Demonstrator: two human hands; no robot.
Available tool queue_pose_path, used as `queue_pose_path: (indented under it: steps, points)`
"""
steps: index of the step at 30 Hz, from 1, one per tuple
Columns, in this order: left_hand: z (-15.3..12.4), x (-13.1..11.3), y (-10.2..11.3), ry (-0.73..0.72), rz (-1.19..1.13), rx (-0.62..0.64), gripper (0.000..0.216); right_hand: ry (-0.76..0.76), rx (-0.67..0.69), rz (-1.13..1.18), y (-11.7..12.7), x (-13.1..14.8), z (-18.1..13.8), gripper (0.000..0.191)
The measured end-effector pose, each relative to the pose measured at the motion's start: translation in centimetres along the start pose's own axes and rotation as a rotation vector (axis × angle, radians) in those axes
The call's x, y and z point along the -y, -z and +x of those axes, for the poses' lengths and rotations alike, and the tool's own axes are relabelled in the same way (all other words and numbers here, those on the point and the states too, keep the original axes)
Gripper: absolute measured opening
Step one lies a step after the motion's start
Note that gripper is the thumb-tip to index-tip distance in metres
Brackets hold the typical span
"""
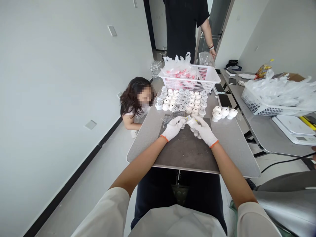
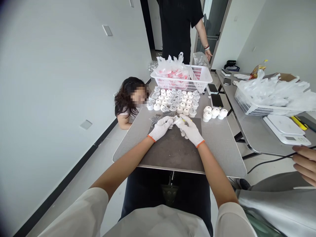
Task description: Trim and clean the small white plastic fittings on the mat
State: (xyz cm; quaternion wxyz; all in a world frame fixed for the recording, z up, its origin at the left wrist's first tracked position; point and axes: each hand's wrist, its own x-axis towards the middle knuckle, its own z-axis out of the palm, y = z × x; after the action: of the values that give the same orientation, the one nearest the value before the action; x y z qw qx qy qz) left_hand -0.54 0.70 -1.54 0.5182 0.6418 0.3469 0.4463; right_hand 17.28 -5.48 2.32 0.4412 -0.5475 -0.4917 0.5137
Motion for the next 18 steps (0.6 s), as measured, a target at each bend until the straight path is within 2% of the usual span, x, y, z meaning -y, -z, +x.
queue_pose_path:
  steps: [6,10,14,18]
  points:
    - [0.0,0.2,0.0,0.056,-0.042,0.03,0.045,0.019,-0.034,-0.043,0.0,0.0,-0.1,0.075]
    - [-0.3,-0.2,-0.1,0.032,0.005,0.023,0.036,0.009,-0.03,-0.025,0.0,0.2,-0.1,0.069]
    - [-0.6,-1.0,-0.3,0.015,0.097,-0.098,0.025,-0.011,-0.02,-0.033,-0.1,0.6,-0.4,0.067]
    - [-0.7,-1.4,-0.4,-0.012,0.141,-0.218,0.025,-0.019,0.004,-0.07,-0.2,0.6,-0.4,0.061]
